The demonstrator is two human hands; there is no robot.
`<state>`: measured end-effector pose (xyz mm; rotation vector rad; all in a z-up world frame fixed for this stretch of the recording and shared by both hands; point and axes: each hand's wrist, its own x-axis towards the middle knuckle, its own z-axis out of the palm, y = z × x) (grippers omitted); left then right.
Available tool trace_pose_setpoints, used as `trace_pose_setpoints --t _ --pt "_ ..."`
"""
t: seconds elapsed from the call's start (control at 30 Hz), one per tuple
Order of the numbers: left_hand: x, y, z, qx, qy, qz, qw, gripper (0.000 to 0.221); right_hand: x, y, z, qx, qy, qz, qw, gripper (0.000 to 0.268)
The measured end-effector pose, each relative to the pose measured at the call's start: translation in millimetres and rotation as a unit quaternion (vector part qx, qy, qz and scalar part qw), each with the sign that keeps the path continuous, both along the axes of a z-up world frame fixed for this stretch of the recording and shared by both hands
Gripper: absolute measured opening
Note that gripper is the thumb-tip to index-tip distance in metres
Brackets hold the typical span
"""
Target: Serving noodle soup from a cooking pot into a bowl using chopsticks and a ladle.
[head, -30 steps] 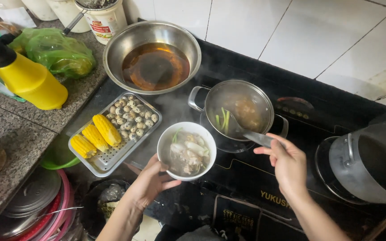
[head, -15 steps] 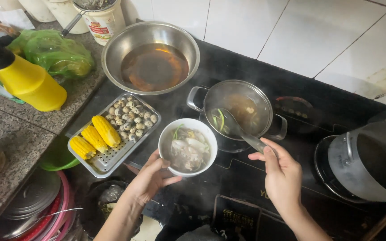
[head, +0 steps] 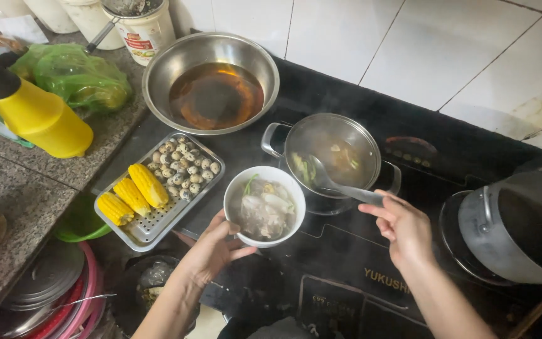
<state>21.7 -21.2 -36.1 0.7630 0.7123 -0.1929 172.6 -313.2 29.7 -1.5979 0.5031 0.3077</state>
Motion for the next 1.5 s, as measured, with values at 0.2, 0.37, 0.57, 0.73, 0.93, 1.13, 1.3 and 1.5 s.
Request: trace_pose_setpoints --t 0.2,0.37,0.57,0.73,0.93,1.13,1.3,1.5 --pt "1.4 0.1 8.3 0.004 0.005 0.001 1.000 0.080 13.3 -7.8 2.9 0.026 0.003 -0.003 1.000 0.032" --pt "3.7 1.6 5.1 0.001 -0.001 0.008 1.000 0.072 16.0 -12.7 48.0 -0.046 -0.047 0.012 0.998 0.029" --pt "7.1 -0.1 6.1 -0.002 0.003 0.022 1.000 0.076 29.2 -31.4 72.5 -0.052 -0.158 0.077 0.983 0.026" --pt "6.1 0.0 1.9 -0.008 -0.001 0.019 1.000 0.072 6.1 -14.1 113.8 -0.056 -0.145 0.095 0.983 0.027" --pt "4.1 -1.2 -7.0 -0.014 0.004 0.017 1.000 0.075 -19.2 -0.6 112.1 -0.006 -0.133 0.118 0.984 0.030" --pt "-3.4 -4.7 1.0 -0.026 0.005 0.024 0.999 0.077 -44.8 4.1 76.2 -0.004 -0.132 0.185 0.974 0.037" --pt "-8.4 -5.7 6.2 -0.019 0.000 0.015 1.000 0.085 -67.4 -0.7 45.5 -0.192 -0.254 0.299 0.900 0.038" --pt "-9.0 -7.7 -0.9 -0.030 -0.009 0.017 0.999 0.080 -60.9 -29.4 45.3 -0.304 -0.609 0.313 0.662 0.030"
